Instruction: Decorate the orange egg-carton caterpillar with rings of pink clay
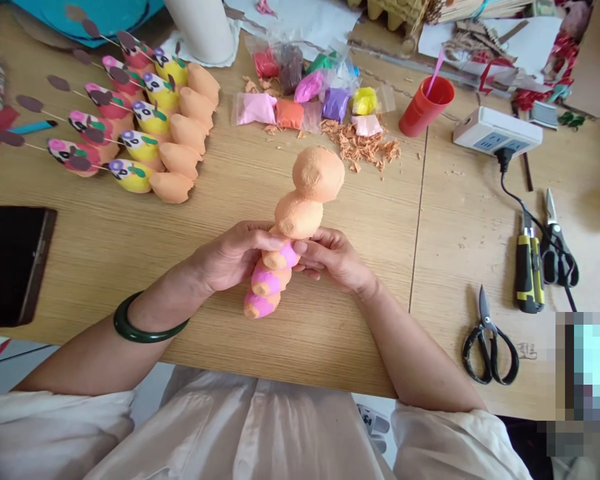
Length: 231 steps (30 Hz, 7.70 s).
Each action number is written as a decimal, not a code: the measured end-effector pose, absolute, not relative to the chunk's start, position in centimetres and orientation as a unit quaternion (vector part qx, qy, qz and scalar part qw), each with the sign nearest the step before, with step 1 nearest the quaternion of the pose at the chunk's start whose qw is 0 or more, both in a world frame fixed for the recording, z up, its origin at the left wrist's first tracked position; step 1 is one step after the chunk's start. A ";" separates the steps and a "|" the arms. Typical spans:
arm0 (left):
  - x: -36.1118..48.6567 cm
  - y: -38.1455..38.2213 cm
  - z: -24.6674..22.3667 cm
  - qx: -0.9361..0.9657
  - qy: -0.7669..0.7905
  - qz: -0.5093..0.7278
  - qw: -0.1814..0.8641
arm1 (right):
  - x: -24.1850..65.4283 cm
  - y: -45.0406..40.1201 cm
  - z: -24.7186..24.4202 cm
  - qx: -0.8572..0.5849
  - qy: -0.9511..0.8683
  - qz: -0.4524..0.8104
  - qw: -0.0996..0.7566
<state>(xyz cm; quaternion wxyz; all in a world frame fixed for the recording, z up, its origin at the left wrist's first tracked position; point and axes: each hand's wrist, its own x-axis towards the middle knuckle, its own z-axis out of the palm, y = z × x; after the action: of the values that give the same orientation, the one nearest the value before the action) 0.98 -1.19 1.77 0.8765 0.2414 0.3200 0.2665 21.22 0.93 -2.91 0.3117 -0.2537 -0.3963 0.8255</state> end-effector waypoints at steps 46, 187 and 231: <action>1.2 -1.1 -0.3 0.370 0.425 0.429 0.706 | 20.9 2.1 -2.3 -0.333 -0.251 0.846 0.332; 2.0 -2.5 -0.6 0.645 0.442 0.535 0.321 | 20.2 -1.0 0.6 -0.391 -0.412 0.728 0.385; 1.7 -1.9 -1.3 0.611 0.407 0.585 0.345 | 20.1 -0.7 0.4 -0.366 -0.401 0.756 0.365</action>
<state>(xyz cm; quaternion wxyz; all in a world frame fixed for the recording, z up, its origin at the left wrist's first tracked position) 1.70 -1.95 -1.27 0.3455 0.6109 0.4069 0.5847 20.13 -0.74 0.43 0.3651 -0.3660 -0.4014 0.7561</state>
